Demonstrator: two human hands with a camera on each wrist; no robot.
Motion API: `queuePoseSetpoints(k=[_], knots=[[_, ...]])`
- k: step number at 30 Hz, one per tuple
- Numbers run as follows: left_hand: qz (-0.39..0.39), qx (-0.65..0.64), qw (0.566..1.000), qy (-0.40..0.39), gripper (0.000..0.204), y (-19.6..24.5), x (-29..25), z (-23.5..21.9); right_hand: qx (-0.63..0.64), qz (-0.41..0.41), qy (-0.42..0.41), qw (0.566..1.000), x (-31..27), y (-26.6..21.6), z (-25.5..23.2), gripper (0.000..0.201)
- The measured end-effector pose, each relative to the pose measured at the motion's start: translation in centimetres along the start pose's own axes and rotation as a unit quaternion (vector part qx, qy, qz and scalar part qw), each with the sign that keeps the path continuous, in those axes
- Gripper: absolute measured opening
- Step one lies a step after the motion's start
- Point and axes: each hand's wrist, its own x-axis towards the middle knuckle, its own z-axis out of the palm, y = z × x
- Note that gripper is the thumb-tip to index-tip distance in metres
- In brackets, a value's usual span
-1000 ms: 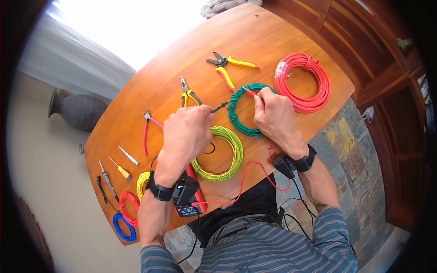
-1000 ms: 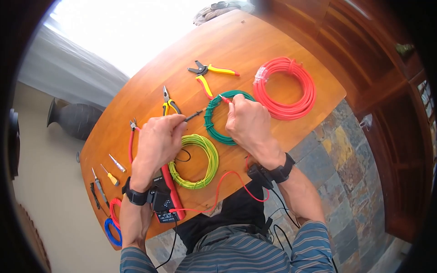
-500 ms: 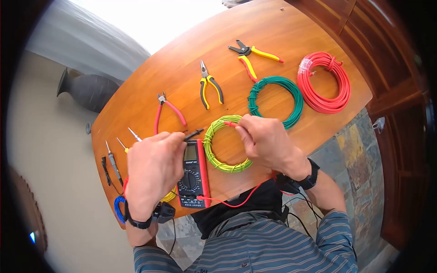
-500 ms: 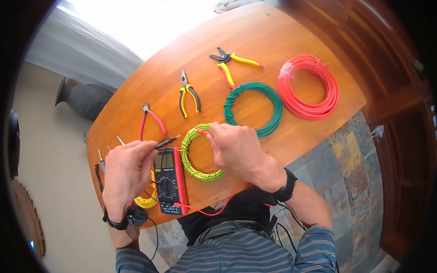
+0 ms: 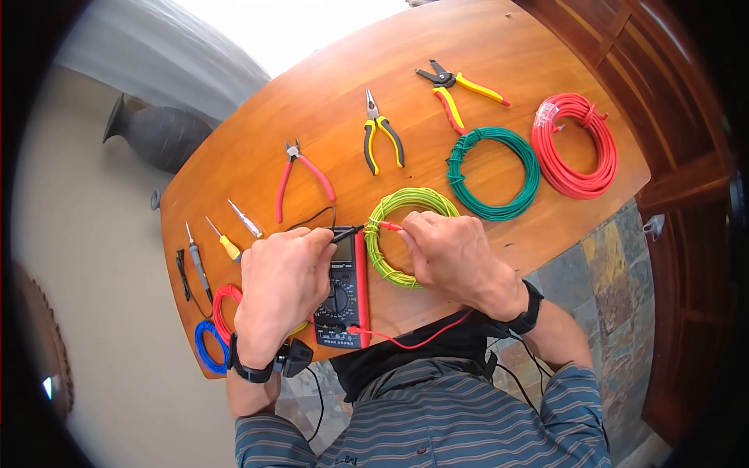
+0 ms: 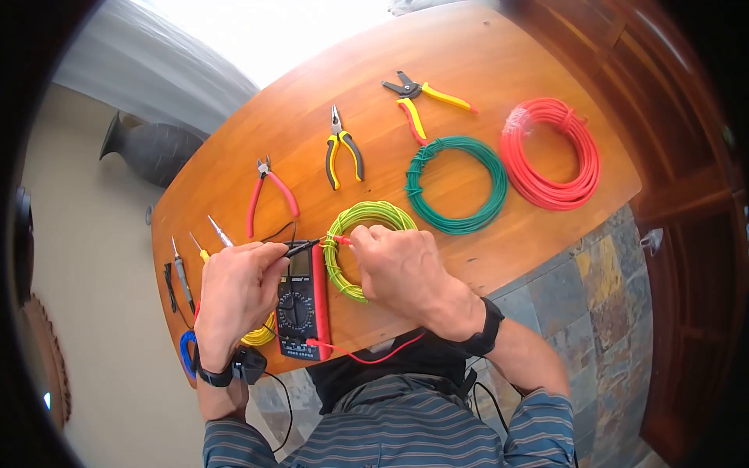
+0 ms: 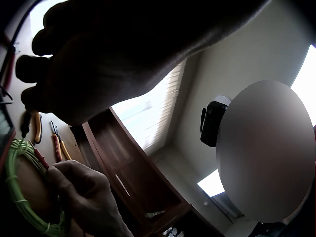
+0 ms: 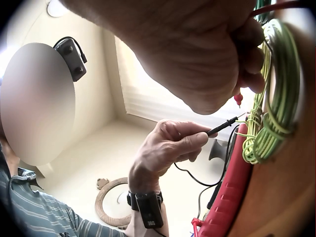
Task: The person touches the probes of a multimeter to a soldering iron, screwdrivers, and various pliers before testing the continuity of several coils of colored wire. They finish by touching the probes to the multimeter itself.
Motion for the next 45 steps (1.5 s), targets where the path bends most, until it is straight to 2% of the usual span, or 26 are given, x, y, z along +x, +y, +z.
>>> queuePoseSetpoints(k=[8, 10, 15, 17, 18, 20, 26, 33, 35, 36, 38, 39, 41, 45], knots=[[-0.010, -0.058, 0.998, -0.027, 0.016, -0.6, -1.3, 1.2, -0.050, 0.010, 0.014, 0.999, 0.0, -0.1, 0.3, 0.013], [0.016, -0.086, 0.996, 0.010, 0.011, -0.9, -1.8, 1.3, -0.063, 0.015, 0.016, 0.998, 0.1, 0.0, 0.7, 0.014], [0.022, -0.097, 0.994, 0.043, 0.013, -1.3, -2.7, 2.0, -0.074, 0.013, 0.025, 0.997, 0.6, 0.2, 0.7, 0.013], [0.031, -0.111, 0.992, 0.055, 0.014, -1.0, -3.0, 2.5, -0.064, 0.012, 0.031, 0.997, 0.8, 0.4, 0.7, 0.013], [0.025, -0.120, 0.992, 0.036, 0.015, -0.7, -3.1, 2.7, -0.064, 0.011, 0.030, 0.997, 0.8, 0.4, 0.6, 0.013], [0.018, -0.130, 0.991, 0.016, 0.016, -0.3, -3.3, 3.1, -0.034, 0.000, 0.005, 0.999, 0.7, 0.2, 0.3, 0.010], [0.011, -0.152, 0.987, 0.042, 0.017, -0.7, -4.2, 3.6, 0.043, -0.033, -0.063, 0.997, 0.1, 0.0, -0.2, 0.006], [0.011, -0.194, 0.977, 0.083, 0.015, -1.0, -5.2, 3.7, 0.076, -0.052, -0.037, 0.995, 0.4, -0.3, 0.7, 0.007], [0.015, -0.192, 0.977, 0.090, 0.015, -0.9, -5.2, 3.9, 0.020, -0.028, 0.001, 0.999, 0.4, -0.3, 1.0, 0.008], [0.011, -0.198, 0.978, 0.069, 0.017, -0.7, -5.3, 3.9, 0.020, -0.029, 0.001, 0.999, 0.5, -0.4, 0.9, 0.008], [0.006, -0.205, 0.978, 0.049, 0.020, -0.3, -5.3, 4.1, -0.085, 0.019, 0.038, 0.996, 0.7, -0.6, 0.6, 0.017], [0.023, -0.193, 0.981, 0.017, 0.022, -0.2, -5.2, 4.3, -0.085, 0.018, 0.038, 0.996, 0.7, -0.6, 0.4, 0.017], [0.044, -0.158, 0.986, -0.027, 0.028, -0.2, -5.1, 5.1, -0.150, 0.093, -0.020, 0.984, 0.8, -0.6, -0.1, 0.027], [0.032, -0.123, 0.991, -0.030, 0.030, 0.1, -4.9, 6.0, -0.190, 0.110, -0.027, 0.975, 0.6, 0.3, 0.2, 0.032]])
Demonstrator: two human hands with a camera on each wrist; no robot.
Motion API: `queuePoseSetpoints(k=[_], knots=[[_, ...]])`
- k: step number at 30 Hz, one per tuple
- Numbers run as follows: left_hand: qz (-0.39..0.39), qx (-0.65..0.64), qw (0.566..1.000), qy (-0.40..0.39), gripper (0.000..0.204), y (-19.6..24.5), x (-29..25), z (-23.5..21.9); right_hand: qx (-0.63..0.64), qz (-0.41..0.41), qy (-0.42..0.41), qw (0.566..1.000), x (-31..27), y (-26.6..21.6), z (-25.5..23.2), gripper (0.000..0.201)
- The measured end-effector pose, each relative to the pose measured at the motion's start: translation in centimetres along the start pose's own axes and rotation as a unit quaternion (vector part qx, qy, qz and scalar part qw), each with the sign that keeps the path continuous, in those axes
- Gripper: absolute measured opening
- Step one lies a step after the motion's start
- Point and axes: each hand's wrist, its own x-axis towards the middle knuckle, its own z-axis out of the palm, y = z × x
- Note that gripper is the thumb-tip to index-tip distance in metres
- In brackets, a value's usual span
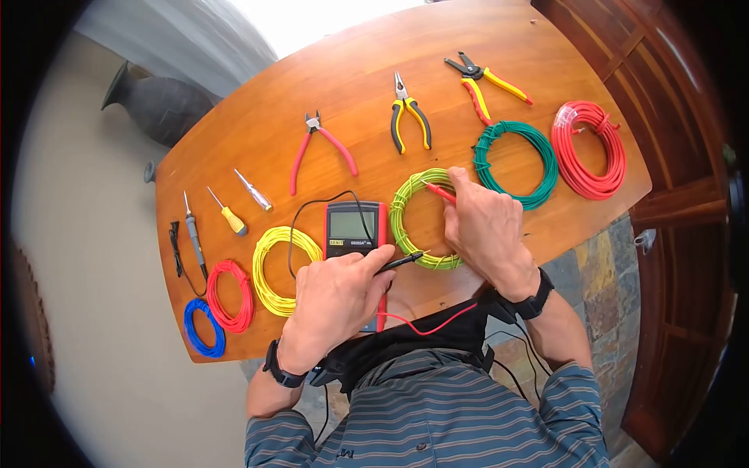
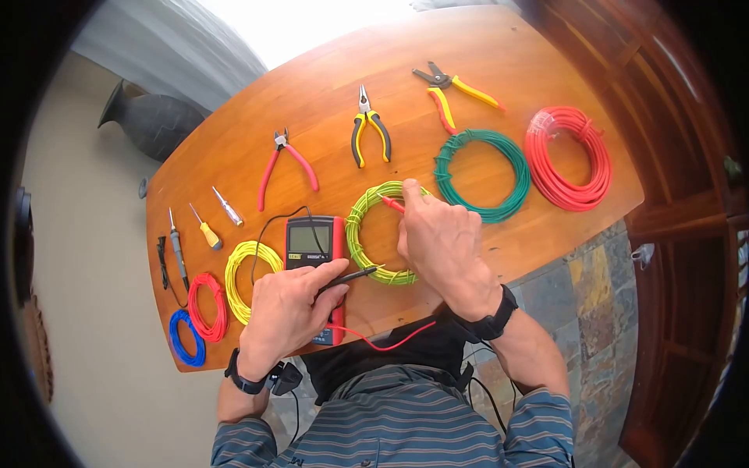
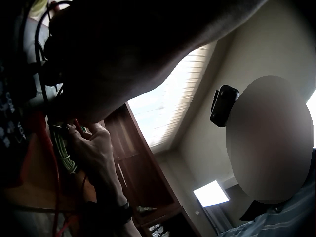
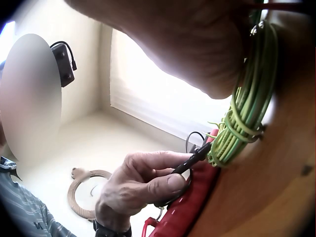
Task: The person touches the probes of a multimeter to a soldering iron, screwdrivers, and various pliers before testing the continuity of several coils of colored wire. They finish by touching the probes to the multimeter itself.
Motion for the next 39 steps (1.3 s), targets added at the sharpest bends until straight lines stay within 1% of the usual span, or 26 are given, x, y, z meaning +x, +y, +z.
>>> queuePoseSetpoints(k=[2, 3, 5, 9, 11, 12, 14, 15, 17, 18, 20, 21, 22, 23, 24, 25, 27, 28, 30, 31, 33, 35, 36, 37, 39], knots=[[0.010, 0.031, 0.998, 0.051, 0.027, -0.1, 0.1, 0.5, -0.035, 0.064, 0.005, 0.997, 0.1, -0.1, 0.0, 0.025], [0.011, 0.031, 0.998, 0.051, 0.027, 0.1, 0.1, 0.3, -0.036, 0.064, 0.005, 0.997, 0.1, -0.1, -0.2, 0.025], [-0.054, 0.074, 0.996, 0.017, 0.034, 0.8, 0.3, -0.2, -0.070, 0.109, 0.003, 0.992, -0.1, -0.1, -1.1, 0.022], [-0.050, 0.068, 0.995, 0.043, 0.033, -0.1, 0.1, 0.3, -0.079, 0.117, -0.010, 0.990, -0.9, 0.2, -2.4, 0.024], [-0.014, 0.056, 0.996, 0.074, 0.030, -0.7, -0.2, 0.5, -0.084, 0.134, -0.023, 0.987, -1.4, 0.3, -2.5, 0.025], [-0.014, 0.056, 0.996, 0.074, 0.030, -0.9, -0.4, 0.3, -0.084, 0.134, -0.024, 0.987, -1.8, 0.3, -2.6, 0.025], [-0.003, 0.010, 0.993, 0.121, 0.028, -1.1, -0.6, -0.1, -0.082, 0.135, -0.013, 0.987, -2.4, 0.3, -2.8, 0.026], [-0.004, 0.010, 0.993, 0.121, 0.028, -1.1, -0.6, -0.3, -0.082, 0.134, -0.014, 0.987, -2.5, 0.5, -3.0, 0.026], [-0.010, -0.006, 0.986, 0.166, 0.024, -1.2, -0.5, -0.8, -0.038, 0.130, -0.023, 0.991, -2.8, 0.7, -3.6, 0.023], [-0.016, 0.012, 0.986, 0.163, 0.023, -0.9, -0.1, -1.2, -0.037, 0.128, -0.025, 0.991, -2.6, 0.4, -4.0, 0.023], [-0.007, 0.020, 0.985, 0.172, 0.020, -0.8, 1.0, -0.6, 0.068, 0.062, 0.030, 0.995, -2.1, -0.1, -4.8, 0.025], [0.003, 0.027, 0.983, 0.181, 0.017, -0.6, 1.6, -0.3, 0.068, 0.062, 0.031, 0.995, -1.8, -0.3, -4.6, 0.025], [0.003, 0.027, 0.983, 0.182, 0.017, -0.3, 2.2, -0.2, 0.090, 0.036, 0.051, 0.994, -1.4, -0.7, -4.4, 0.026], [-0.002, 0.043, 0.986, 0.163, 0.015, 0.0, 2.8, 0.0, 0.112, 0.010, 0.070, 0.991, -0.9, -1.1, -4.0, 0.026], [-0.009, 0.060, 0.988, 0.144, 0.016, 0.1, 3.3, 0.1, 0.112, 0.009, 0.071, 0.991, -0.5, -1.3, -3.4, 0.026], [-0.010, 0.060, 0.988, 0.145, 0.016, 0.1, 3.8, 0.2, 0.106, 0.011, 0.077, 0.991, -0.2, -1.3, -2.5, 0.025], [-0.024, 0.076, 0.989, 0.123, 0.019, 0.0, 4.3, 0.6, 0.101, 0.013, 0.081, 0.992, 0.2, -1.3, -1.3, 0.024], [-0.025, 0.076, 0.989, 0.122, 0.019, -0.1, 4.3, 0.7, 0.085, 0.011, 0.065, 0.994, 0.3, -1.2, -0.9, 0.023], [-0.056, 0.122, 0.988, 0.082, 0.016, -0.3, 4.3, 0.8, 0.070, 0.011, 0.048, 0.996, 0.2, -1.0, -0.6, 0.022], [-0.055, 0.122, 0.988, 0.081, 0.016, -0.1, 4.3, 0.7, 0.063, 0.016, 0.045, 0.997, 0.2, -0.9, -0.4, 0.021], [-0.037, 0.096, 0.988, 0.118, 0.016, 0.3, 4.2, 0.3, 0.056, 0.021, 0.040, 0.997, 0.1, -0.8, -0.3, 0.021], [-0.025, 0.082, 0.988, 0.125, 0.016, 0.6, 4.3, 0.3, 0.078, 0.001, 0.068, 0.995, 0.2, -0.6, -0.2, 0.019], [-0.012, 0.069, 0.989, 0.133, 0.016, 0.7, 4.3, 0.3, 0.078, 0.000, 0.068, 0.995, 0.1, -0.6, -0.2, 0.019], [-0.013, 0.069, 0.989, 0.133, 0.016, 0.7, 4.3, 0.4, 0.080, -0.004, 0.066, 0.995, 0.0, -0.6, -0.2, 0.019], [-0.019, 0.076, 0.992, 0.101, 0.016, 0.8, 4.4, 0.6, 0.082, -0.010, 0.064, 0.995, -0.1, -0.7, -0.4, 0.018]])
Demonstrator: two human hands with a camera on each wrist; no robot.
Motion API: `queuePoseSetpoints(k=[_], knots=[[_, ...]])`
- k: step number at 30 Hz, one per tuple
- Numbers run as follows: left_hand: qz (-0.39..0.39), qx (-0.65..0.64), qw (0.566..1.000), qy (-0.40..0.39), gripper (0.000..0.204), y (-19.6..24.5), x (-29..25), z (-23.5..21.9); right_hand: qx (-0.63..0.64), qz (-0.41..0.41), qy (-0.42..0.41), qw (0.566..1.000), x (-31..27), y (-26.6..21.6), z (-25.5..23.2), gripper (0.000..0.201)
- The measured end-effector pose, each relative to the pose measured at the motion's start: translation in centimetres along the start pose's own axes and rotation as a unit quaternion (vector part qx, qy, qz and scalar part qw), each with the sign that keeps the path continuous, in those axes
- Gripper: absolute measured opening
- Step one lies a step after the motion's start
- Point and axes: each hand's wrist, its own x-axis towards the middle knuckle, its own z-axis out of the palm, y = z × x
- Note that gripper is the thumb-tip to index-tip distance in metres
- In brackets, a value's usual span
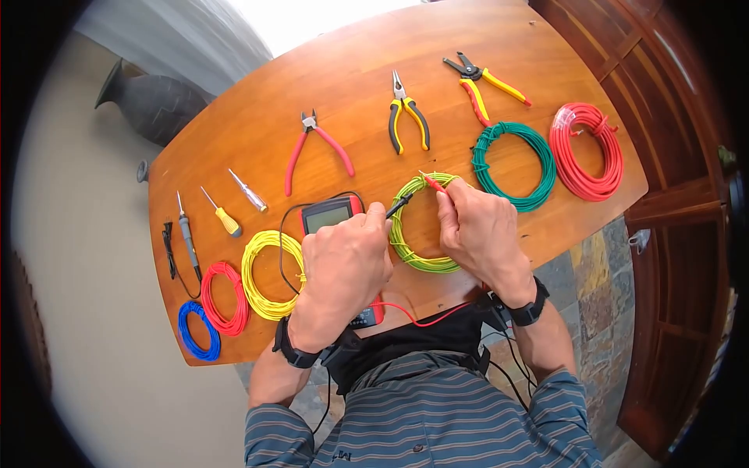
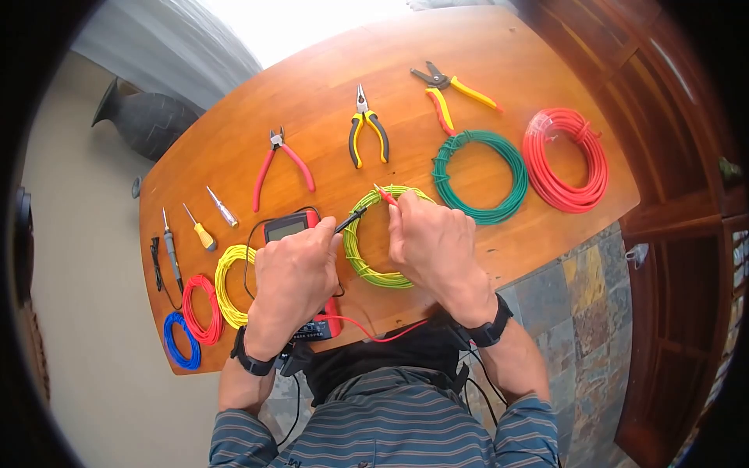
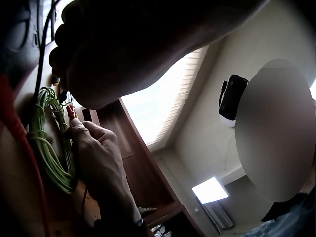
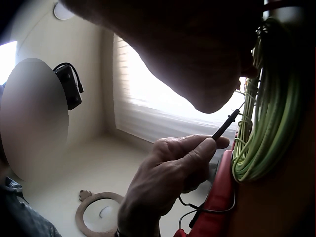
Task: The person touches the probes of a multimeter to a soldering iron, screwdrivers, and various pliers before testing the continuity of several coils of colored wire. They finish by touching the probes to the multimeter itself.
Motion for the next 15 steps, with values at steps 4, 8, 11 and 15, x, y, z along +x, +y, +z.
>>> queuePoseSetpoints(k=[4, 8, 11, 15], knots=[[-0.005, 0.010, 1.000, 0.007, 0.016, 0.31, 0.01, -0.08, 0.017, -0.016, 0.014, 1.000, -0.10, 0.21, -0.09, 0.017], [-0.007, 0.013, 0.999, 0.036, 0.017, 0.49, 0.02, -0.19, 0.034, -0.034, 0.028, 0.998, -0.29, 0.56, 0.22, 0.016], [-0.005, 0.016, 0.999, 0.036, 0.017, 0.51, 0.03, -0.17, 0.043, -0.040, 0.037, 0.998, -0.37, 0.58, 0.25, 0.016], [-0.010, 0.020, 1.000, 0.020, 0.016, 0.61, 0.13, -0.19, 0.035, -0.033, 0.032, 0.998, -0.39, 0.44, 0.18, 0.016]])
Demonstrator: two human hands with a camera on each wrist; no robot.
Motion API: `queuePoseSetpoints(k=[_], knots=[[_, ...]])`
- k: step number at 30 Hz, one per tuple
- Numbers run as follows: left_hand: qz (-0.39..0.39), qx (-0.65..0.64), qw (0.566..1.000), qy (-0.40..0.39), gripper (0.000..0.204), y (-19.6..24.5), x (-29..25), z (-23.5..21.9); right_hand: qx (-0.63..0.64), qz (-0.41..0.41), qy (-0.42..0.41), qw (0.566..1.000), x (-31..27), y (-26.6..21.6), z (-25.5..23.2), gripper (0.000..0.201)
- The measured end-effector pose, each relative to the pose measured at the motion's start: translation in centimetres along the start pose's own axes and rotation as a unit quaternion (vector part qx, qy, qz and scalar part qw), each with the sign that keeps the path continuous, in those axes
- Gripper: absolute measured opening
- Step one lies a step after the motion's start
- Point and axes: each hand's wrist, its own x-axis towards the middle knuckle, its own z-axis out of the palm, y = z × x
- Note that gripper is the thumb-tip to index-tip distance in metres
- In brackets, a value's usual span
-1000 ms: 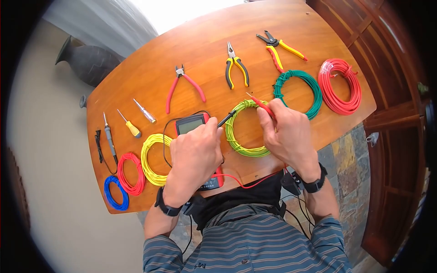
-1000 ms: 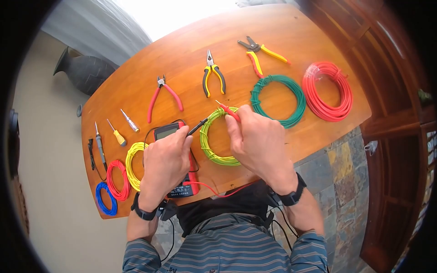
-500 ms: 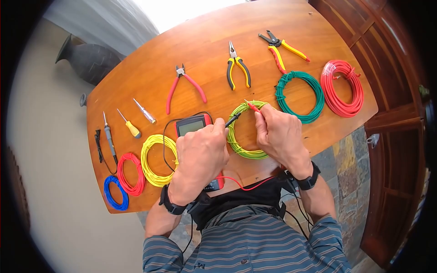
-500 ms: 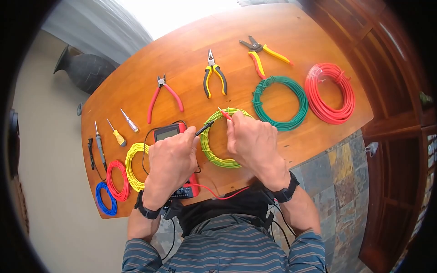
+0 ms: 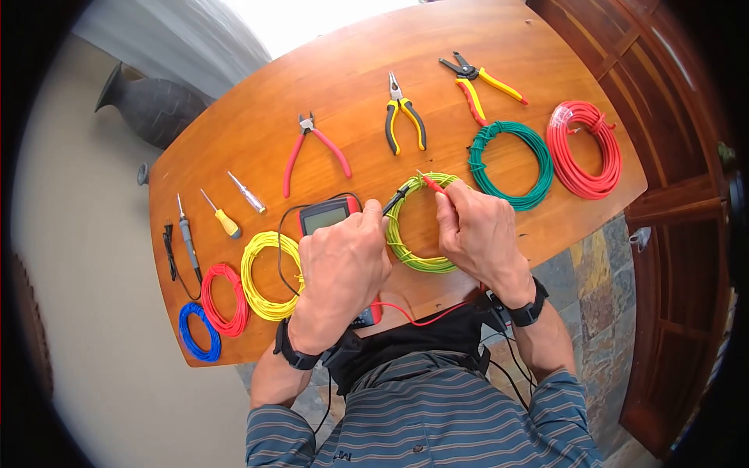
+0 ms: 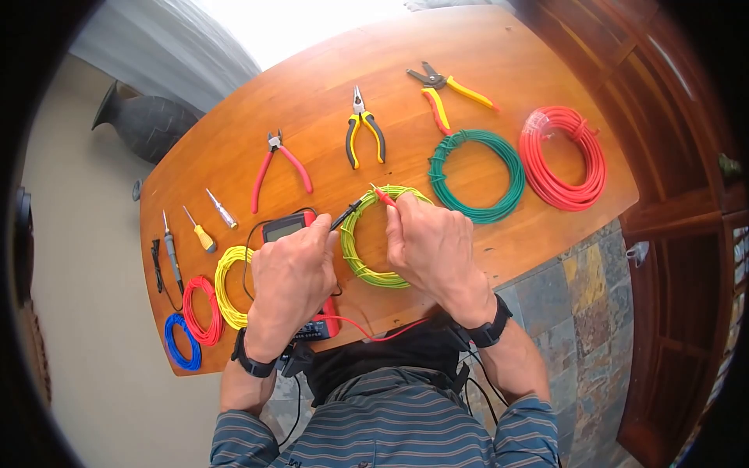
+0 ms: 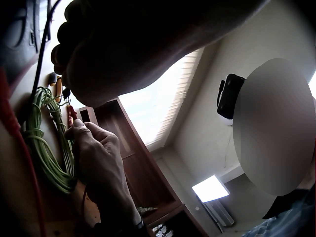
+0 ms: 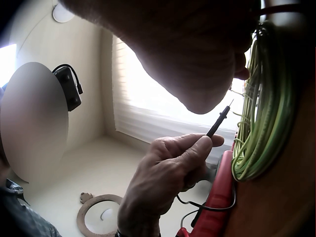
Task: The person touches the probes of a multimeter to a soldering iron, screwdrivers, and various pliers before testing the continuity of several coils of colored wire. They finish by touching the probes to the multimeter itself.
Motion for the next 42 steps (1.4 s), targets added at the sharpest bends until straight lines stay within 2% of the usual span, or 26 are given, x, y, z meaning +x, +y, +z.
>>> queuePoseSetpoints(k=[1, 3, 7, 10, 13, 14, 15, 18, 22, 24, 25, 27, 28, 30, 31, 33, 36, 37, 38, 42], knots=[[-0.001, 0.000, 1.000, 0.001, 0.016, 0.0, -0.1, 0.0, -0.005, 0.005, 0.000, 1.000, 0.1, -0.2, -0.1, 0.017], [-0.019, 0.013, 0.998, -0.060, 0.014, 0.0, -0.2, 0.0, -0.007, 0.006, 0.000, 1.000, 0.1, -0.4, -0.1, 0.017], [-0.020, -0.004, 0.999, -0.046, 0.012, -0.2, -1.7, -0.4, -0.041, 0.019, -0.029, 0.999, -0.1, -0.2, 0.0, 0.018], [-0.010, -0.077, 0.997, -0.023, 0.021, -0.6, -3.5, -2.3, -0.043, 0.020, -0.031, 0.998, 0.0, -0.5, -0.1, 0.019], [-0.020, -0.096, 0.995, 0.011, 0.026, -1.4, -5.8, -4.0, -0.049, 0.027, -0.039, 0.998, 0.0, -0.6, 0.0, 0.019], [-0.015, -0.114, 0.992, 0.050, 0.018, -1.9, -6.5, -4.3, -0.054, 0.031, -0.037, 0.997, 0.1, -0.5, 0.0, 0.020], [-0.017, -0.114, 0.992, 0.052, 0.018, -2.4, -7.3, -4.7, -0.061, 0.035, -0.035, 0.997, 0.1, -0.5, 0.0, 0.020], [-0.077, -0.136, 0.982, 0.107, 0.033, -3.6, -9.5, -7.0, -0.078, 0.057, -0.032, 0.995, 0.1, -0.3, 0.3, 0.021], [-0.147, -0.160, 0.966, 0.137, 0.035, -5.0, -12.6, -10.4, -0.042, 0.069, -0.015, 0.997, 0.3, -0.6, 0.3, 0.022], [-0.200, -0.105, 0.933, 0.279, 0.034, -6.2, -14.6, -11.5, 0.019, 0.056, 0.010, 0.998, 0.6, -1.5, -0.2, 0.022], [-0.202, -0.105, 0.932, 0.280, 0.034, -6.4, -15.3, -11.7, 0.018, 0.054, 0.010, 0.998, 0.7, -2.0, -0.4, 0.022], [-0.268, -0.114, 0.823, 0.487, 0.031, -6.7, -16.9, -11.9, 0.047, 0.028, 0.000, 0.998, 1.1, -3.2, -0.6, 0.019], [-0.271, -0.113, 0.822, 0.488, 0.031, -6.6, -17.7, -12.3, 0.048, 0.025, -0.001, 0.999, 1.2, -3.8, -0.5, 0.019], [-0.302, -0.049, 0.778, 0.548, 0.031, -6.4, -18.9, -13.3, 0.089, -0.018, 0.000, 0.996, 1.4, -4.9, -0.3, 0.015], [-0.305, -0.048, 0.777, 0.548, 0.031, -6.4, -18.9, -13.2, 0.090, -0.020, -0.003, 0.996, 1.5, -5.6, -0.2, 0.015], [-0.302, 0.002, 0.802, 0.516, 0.032, -6.1, -18.2, -12.4, 0.124, -0.055, -0.018, 0.991, 1.5, -6.8, 0.1, 0.011], [-0.179, -0.064, 0.923, 0.334, 0.025, -7.2, -17.2, -9.2, 0.137, -0.087, -0.052, 0.985, 1.2, -8.1, 0.7, 0.011], [-0.193, -0.106, 0.940, 0.261, 0.025, -7.0, -16.9, -8.4, 0.148, -0.109, -0.069, 0.981, 1.0, -8.5, 0.8, 0.011], [-0.204, -0.149, 0.949, 0.186, 0.026, -6.7, -16.5, -7.6, 0.140, -0.125, -0.093, 0.978, 0.8, -8.7, 0.9, 0.008], [-0.188, -0.152, 0.961, 0.134, 0.027, -6.9, -15.4, -4.1, 0.134, -0.156, -0.119, 0.971, -0.7, -9.2, 1.4, 0.011]])
